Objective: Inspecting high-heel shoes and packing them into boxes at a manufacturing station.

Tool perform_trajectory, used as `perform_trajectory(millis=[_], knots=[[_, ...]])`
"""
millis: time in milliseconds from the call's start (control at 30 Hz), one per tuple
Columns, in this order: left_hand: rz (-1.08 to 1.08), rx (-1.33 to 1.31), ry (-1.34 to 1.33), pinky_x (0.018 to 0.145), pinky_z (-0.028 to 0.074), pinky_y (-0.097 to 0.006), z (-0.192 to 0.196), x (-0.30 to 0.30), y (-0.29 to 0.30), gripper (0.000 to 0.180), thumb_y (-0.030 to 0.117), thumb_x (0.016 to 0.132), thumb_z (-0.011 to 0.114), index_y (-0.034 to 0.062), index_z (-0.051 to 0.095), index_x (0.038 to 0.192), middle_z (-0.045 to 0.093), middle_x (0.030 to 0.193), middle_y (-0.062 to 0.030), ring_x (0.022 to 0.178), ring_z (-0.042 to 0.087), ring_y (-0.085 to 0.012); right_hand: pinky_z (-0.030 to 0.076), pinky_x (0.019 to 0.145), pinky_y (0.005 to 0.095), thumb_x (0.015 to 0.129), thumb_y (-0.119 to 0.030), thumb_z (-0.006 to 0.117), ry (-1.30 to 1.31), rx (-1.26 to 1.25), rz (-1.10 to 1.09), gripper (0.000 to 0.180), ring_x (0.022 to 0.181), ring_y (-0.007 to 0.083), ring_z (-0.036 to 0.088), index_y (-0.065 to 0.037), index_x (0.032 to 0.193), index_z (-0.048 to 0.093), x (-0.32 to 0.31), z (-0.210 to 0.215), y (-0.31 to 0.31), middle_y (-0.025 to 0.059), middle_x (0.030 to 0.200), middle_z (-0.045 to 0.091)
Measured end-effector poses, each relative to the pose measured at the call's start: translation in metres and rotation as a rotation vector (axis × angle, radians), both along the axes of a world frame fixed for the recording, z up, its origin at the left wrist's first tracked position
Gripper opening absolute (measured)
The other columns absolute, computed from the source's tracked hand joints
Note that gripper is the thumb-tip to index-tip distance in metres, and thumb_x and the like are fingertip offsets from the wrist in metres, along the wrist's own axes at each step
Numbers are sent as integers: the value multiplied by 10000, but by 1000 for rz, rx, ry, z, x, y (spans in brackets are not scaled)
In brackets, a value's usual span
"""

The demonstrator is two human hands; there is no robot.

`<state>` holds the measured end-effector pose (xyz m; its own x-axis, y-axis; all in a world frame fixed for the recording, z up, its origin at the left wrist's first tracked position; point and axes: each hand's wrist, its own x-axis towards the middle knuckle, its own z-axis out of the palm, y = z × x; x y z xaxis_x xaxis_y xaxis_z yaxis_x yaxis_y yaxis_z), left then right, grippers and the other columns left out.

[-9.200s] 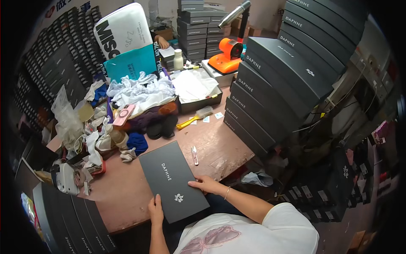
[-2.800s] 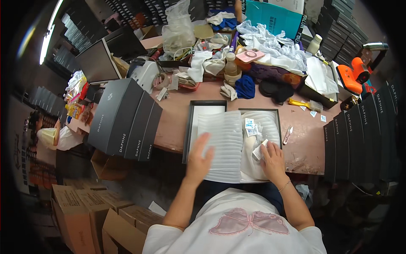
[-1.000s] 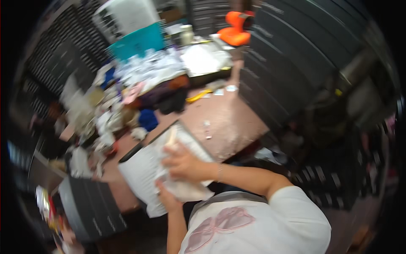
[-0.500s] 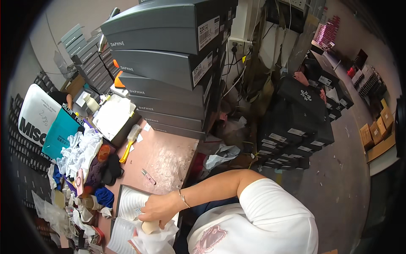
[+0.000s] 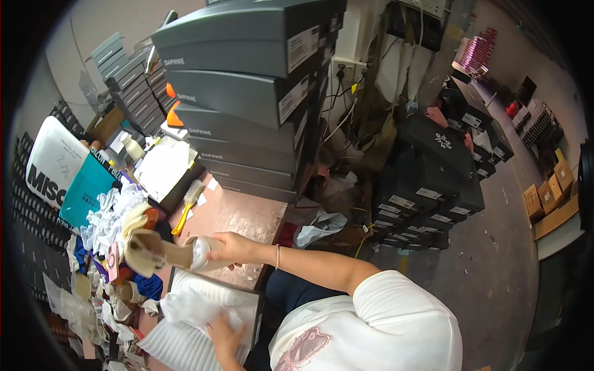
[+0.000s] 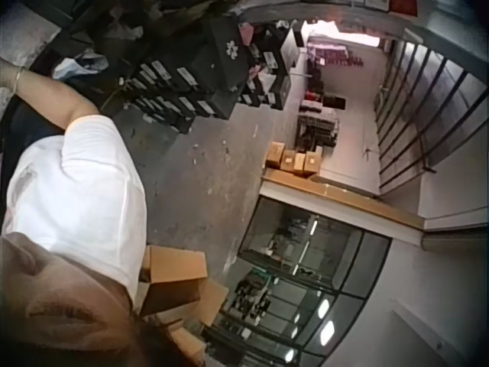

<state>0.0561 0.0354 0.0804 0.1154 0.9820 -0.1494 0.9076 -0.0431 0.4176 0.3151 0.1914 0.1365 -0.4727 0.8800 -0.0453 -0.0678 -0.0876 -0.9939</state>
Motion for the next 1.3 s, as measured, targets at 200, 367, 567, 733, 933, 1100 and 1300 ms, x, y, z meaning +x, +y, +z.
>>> perform_trajectory(millis=[200,367,567,733,933,1100,1300], knots=[[-72,397,-633,1036,448,-407,31,-46,-16,481,162,900,669,1,532,1331,574,1326,-141,1230,545,-247,495,453,257,799,-392,806,-133,155,585,558,556,133,622,11,1141,626,30,36,1,78,788,659],[194,-465,-1367,875,539,-422,19,-2,-1,736,621,1002,341,32,399,1439,582,1294,-183,1096,600,-304,501,420,308,723,-402,844,-492,465,965,551,508,201,635,39,1012,683,2,50,-2,126,737,682],[633,-495,-1769,536,586,-358,6,12,-24,875,743,948,251,-27,514,1271,687,983,-189,646,670,-256,486,812,435,658,-362,798,-281,1370,202,365,902,244,638,-93,895,728,-73,19,0,83,884,661],[859,-134,-2084,866,543,-440,24,14,-22,677,626,1021,222,86,501,1320,631,1164,-102,1024,628,-267,451,773,365,711,-244,768,-434,1127,197,344,868,229,601,-97,1001,656,-123,-14,-47,46,904,619],[1059,25,-1981,1139,329,-404,18,34,-42,734,611,1030,234,39,304,1485,425,1464,-140,1349,419,-261,439,757,368,756,-243,749,-440,1134,389,408,905,243,603,-93,1113,620,-142,-42,-74,60,975,631],[1098,200,-1791,1135,322,-408,28,48,-50,787,662,1003,233,44,303,1485,450,1431,-131,1337,423,-253,447,865,427,848,-363,706,-417,769,562,515,1080,342,569,-46,1228,564,-144,-18,-92,176,1185,576],[1083,161,-1894,1113,356,-423,35,52,-62,734,639,1014,222,70,349,1460,458,1419,-113,1319,442,-248,480,837,430,812,-413,748,-532,513,768,585,1027,377,571,-7,1197,578,-139,-5,-85,213,1141,562]])
